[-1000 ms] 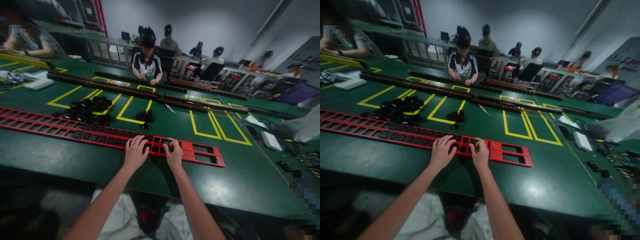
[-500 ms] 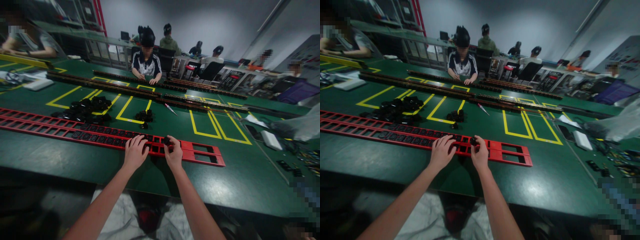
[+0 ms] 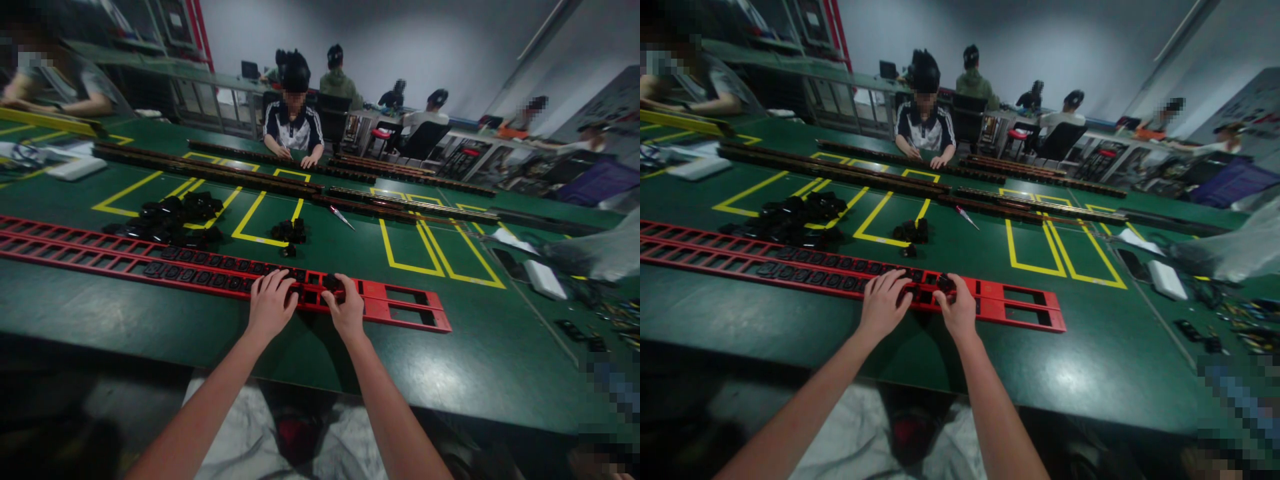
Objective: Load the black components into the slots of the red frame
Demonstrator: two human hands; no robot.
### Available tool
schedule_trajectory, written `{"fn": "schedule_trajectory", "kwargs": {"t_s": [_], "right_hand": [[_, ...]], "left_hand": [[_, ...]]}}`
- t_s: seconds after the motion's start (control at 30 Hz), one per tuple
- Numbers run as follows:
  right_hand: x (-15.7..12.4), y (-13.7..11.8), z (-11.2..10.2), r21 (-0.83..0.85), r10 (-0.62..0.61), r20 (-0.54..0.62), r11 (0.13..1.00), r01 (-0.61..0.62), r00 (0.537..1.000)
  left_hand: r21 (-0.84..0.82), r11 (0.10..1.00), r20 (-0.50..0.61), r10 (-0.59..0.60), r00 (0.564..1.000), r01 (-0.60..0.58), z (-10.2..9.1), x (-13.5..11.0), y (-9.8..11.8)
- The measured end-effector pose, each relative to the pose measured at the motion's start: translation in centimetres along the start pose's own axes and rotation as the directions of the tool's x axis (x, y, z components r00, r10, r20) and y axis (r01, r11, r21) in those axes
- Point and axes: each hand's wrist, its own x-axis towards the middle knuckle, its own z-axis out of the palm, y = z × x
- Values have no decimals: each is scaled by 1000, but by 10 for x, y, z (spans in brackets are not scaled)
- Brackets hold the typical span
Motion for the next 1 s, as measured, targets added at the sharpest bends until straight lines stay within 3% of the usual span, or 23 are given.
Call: {"fn": "schedule_trajectory", "kwargs": {"t_s": [0.2, 0.4, 0.63, 1.0], "right_hand": [[2, -7, -4, -3, -122, 43, 993, 122, 992], [1, -10, 0, -70, -211, 174, 972, 226, 962], [-3, -8, 4, -229, -157, 257, 949, 218, 953], [-3, -15, 2, -252, -171, 307, 934, 253, 936]], "left_hand": [[7, 1000, 0, -3, 1000, 3, 0, 0, 0], [7, 1000, -1, -1, 1000, 1, 0, -1, -1], [-6, 1000, 1, -6, 1000, 6, 0, 0, 1], [-6, 1000, 11, -13, 1000, 14, 0, 0, 0]]}}
